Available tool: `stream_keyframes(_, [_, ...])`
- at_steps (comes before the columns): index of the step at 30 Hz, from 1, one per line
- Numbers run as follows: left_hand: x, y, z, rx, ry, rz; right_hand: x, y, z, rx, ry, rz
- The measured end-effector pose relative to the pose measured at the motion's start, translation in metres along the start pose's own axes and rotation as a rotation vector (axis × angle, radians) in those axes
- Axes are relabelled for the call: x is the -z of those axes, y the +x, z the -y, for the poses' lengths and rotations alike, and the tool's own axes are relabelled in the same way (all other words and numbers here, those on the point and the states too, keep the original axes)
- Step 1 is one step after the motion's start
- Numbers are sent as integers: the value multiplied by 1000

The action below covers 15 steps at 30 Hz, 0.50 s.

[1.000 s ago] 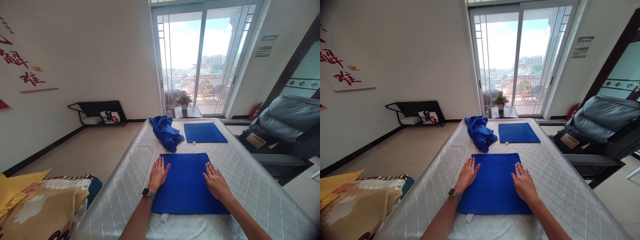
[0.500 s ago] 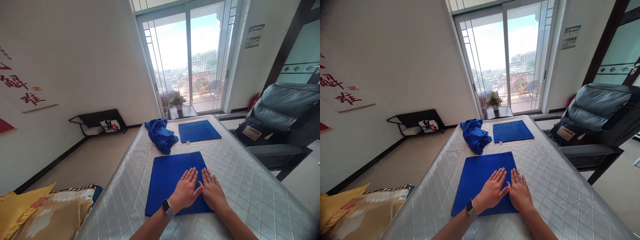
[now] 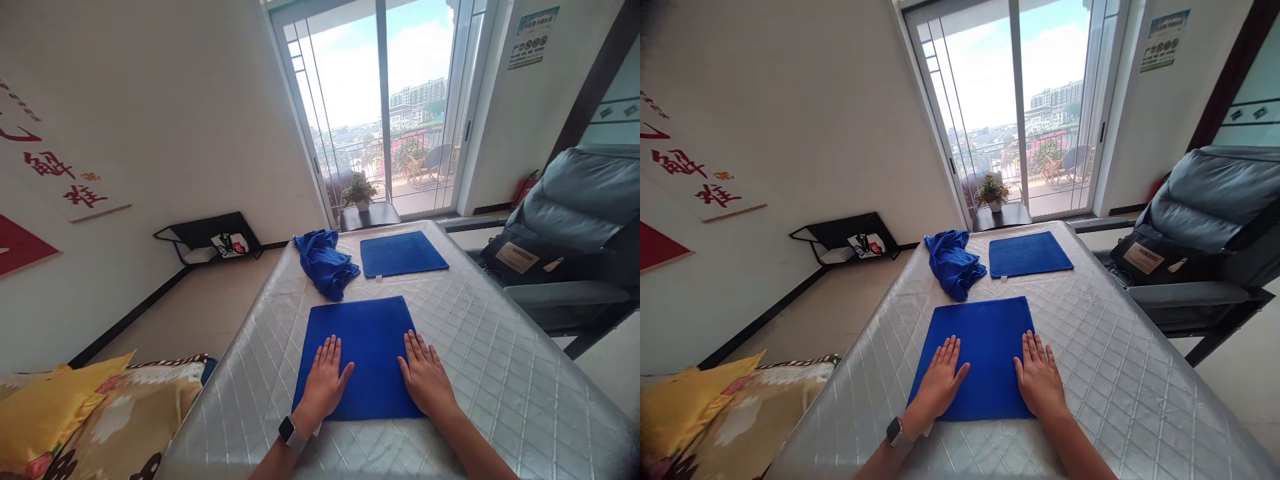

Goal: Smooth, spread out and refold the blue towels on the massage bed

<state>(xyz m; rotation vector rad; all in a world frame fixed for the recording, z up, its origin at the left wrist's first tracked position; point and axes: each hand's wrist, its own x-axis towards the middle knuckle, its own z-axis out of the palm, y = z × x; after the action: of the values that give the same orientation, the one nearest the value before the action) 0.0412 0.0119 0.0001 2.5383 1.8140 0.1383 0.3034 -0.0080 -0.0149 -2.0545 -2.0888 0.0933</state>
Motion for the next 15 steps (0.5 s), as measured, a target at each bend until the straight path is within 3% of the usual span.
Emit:
stream_keyframes(3, [-4, -26, 38, 139, -12, -13, -7, 0, -4, 33, -3, -31])
stream_keyframes(5, [-8, -38, 51, 160, -28, -41, -9, 2, -7, 60, -19, -47])
stream_keyframes(10, [-16, -46, 55, 168, -82, -101, -1, 0, -9, 123, -83, -98])
stream_keyframes(15, [-16, -45, 52, 155, -138, -108, 4, -31, -6, 143, -83, -97])
